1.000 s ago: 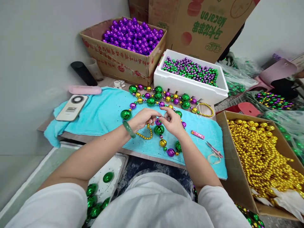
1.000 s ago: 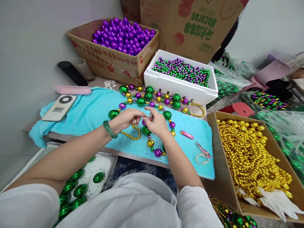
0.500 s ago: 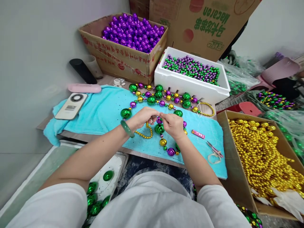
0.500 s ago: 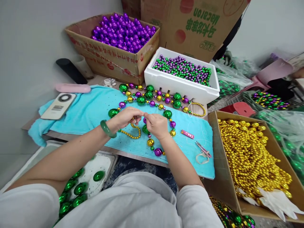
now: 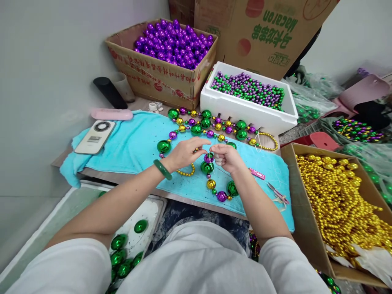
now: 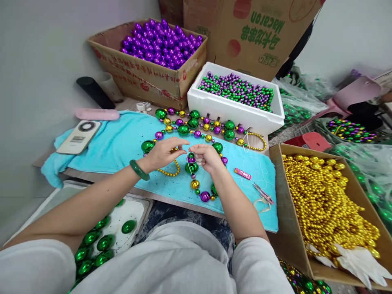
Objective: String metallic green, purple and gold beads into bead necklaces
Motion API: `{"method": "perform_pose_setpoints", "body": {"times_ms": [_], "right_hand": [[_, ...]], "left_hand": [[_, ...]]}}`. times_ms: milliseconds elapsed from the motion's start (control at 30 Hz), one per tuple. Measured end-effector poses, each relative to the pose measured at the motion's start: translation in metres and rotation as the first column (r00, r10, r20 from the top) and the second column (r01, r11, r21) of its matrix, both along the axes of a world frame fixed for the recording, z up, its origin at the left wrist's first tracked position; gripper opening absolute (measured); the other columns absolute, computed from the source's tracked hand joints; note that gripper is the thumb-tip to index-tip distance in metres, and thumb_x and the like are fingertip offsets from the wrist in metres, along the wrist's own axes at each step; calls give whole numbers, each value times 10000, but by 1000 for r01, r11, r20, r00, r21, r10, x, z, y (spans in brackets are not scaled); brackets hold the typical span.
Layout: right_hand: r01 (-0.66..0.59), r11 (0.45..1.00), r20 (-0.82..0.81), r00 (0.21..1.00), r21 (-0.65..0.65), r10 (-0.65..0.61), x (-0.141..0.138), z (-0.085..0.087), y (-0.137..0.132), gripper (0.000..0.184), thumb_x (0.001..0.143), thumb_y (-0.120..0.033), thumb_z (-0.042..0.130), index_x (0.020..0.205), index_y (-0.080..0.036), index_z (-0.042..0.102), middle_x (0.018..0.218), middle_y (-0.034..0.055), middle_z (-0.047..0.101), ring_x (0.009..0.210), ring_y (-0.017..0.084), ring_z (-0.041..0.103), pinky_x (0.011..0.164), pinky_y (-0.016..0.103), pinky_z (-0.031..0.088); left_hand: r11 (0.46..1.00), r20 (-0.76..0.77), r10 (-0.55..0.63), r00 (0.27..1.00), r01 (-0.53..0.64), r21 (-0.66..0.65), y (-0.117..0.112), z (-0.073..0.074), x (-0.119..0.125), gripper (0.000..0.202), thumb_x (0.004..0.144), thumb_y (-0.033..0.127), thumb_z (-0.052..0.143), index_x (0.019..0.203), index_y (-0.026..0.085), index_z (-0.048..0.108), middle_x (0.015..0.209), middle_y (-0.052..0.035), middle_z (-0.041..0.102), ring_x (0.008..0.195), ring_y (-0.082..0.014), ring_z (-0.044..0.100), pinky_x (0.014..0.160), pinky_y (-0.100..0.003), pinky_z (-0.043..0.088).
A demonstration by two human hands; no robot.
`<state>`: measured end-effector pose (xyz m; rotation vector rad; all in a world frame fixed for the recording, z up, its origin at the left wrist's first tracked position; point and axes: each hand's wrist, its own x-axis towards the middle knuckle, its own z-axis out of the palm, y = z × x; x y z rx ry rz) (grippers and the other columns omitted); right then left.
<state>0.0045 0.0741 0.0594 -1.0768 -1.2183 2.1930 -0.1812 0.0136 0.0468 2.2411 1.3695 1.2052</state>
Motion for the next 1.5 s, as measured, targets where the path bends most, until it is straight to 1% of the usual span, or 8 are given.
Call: {"method": "perform_pose_setpoints", "body": {"times_ms": [167,333,533,600,700,833,1100,1500], "right_hand": [[64,997,-32,997,-31,-65,-5,-3,-9,257,593,-276,761,657,-172,536,401,-129,241,358,20,131,356,178,68],[166,967,70,981,195,-183,-7,-10,-20,226,639,-350,741,686,-177,604,405,-102,314,357,49,212,364,208,165],[27,347,151,868,937,-473,-10,-20,-34,226,837,-324,557,883,-209,746,815,70,735,770,190,661,743,312,479],[-86,304,223,864,949,-451,-9,-20,-34,238,852,-306,536,897,-209,748,827,72,741,772,192,661,752,314,470],[-81,534,294,898,842,-327,-7,-14,-27,176,809,-321,593,781,-184,701,646,32,659,575,138,561,584,266,418],[-65,969,193,981,237,18,-3,-4,-14,240,663,-364,728,696,-174,585,401,-101,324,358,49,208,376,205,152],[2,993,-23,1000,-114,-5,-2,3,-12,200,627,-232,714,687,-169,534,385,-138,231,349,22,115,351,172,57],[204,959,127,965,195,-231,-14,0,-23,268,617,-379,757,694,-172,603,398,-104,329,361,51,223,384,219,145]], "left_hand": [[996,149,68,986,-77,53,-4,-7,14,160,900,221,573,856,188,723,767,-32,694,727,-137,614,687,-264,476],[971,384,172,907,-92,-219,-8,4,24,109,844,221,601,767,168,659,670,-2,641,644,-116,576,634,-243,455],[667,659,449,604,264,-697,-3,14,27,130,861,269,573,766,185,543,459,80,450,335,-48,334,433,-206,364],[594,641,459,616,324,-737,0,18,22,140,872,248,559,751,181,532,453,82,439,320,-34,290,450,-212,388],[623,554,355,753,251,-741,2,21,11,89,881,230,544,805,184,534,486,61,476,371,-54,372,446,-205,358],[864,422,12,907,203,-460,-1,13,0,102,818,177,588,916,196,565,651,35,557,586,-90,513,547,-210,395],[1000,160,-3,987,4,-4,-5,-10,8,169,869,213,601,968,197,736,770,-25,668,694,-124,578,635,-249,456],[973,151,227,962,-220,-66,-10,2,26,124,856,180,595,794,168,701,760,-34,681,738,-151,607,695,-279,469]]}}
